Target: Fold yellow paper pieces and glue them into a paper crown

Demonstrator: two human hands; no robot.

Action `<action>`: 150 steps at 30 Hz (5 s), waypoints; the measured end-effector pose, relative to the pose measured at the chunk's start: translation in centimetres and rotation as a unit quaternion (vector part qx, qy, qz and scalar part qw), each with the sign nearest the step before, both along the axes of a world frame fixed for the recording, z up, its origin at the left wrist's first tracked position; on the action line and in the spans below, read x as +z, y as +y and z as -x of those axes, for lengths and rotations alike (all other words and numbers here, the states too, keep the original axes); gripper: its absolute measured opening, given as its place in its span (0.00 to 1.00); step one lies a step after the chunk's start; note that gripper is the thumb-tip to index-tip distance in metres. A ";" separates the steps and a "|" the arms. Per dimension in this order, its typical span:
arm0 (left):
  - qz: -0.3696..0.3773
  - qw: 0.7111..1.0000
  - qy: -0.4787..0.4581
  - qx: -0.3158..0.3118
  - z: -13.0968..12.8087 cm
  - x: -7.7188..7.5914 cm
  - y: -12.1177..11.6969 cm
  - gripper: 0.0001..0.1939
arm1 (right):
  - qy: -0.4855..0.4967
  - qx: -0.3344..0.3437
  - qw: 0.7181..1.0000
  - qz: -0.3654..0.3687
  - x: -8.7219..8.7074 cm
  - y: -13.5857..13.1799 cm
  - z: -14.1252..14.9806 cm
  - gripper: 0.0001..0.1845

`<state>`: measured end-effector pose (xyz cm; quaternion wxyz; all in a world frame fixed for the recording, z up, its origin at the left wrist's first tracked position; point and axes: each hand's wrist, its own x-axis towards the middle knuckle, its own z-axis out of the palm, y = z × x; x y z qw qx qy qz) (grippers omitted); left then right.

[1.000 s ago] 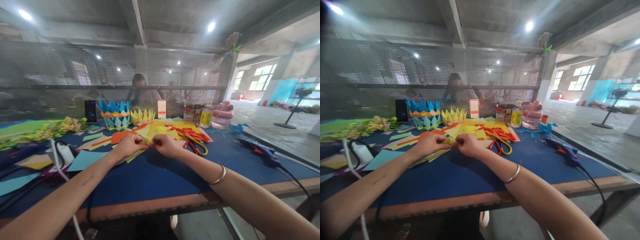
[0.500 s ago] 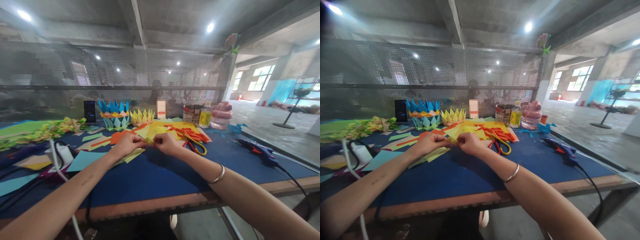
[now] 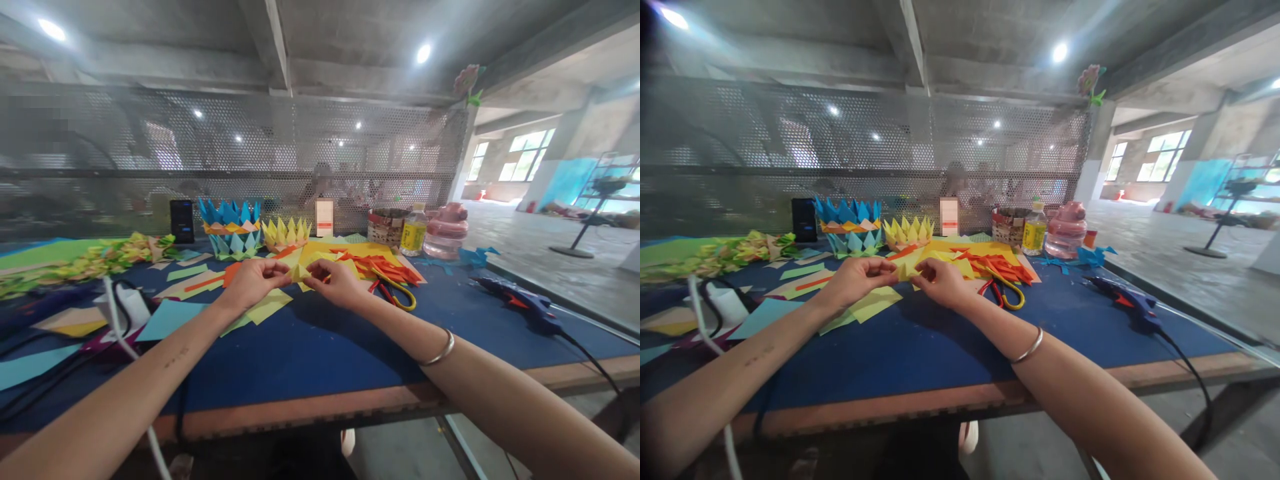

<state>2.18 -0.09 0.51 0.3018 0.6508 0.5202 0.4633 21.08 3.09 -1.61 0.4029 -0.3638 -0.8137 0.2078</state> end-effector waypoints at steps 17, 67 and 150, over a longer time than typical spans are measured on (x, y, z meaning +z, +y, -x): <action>-0.058 0.997 0.006 -0.043 -0.2 -0.3 0.2 0.15 | 0.076 0.026 0.997 -0.005 -0.2 0.3 0.3 0.07; 0.120 0.957 -0.234 -0.126 -0.2 -0.1 -0.5 0.09 | 0.108 0.043 0.992 0.043 0.6 -1.0 0.8 0.08; -0.046 0.993 0.087 -0.064 -0.1 -1.3 0.5 0.17 | -0.020 0.005 0.998 0.064 -0.3 -0.6 0.7 0.11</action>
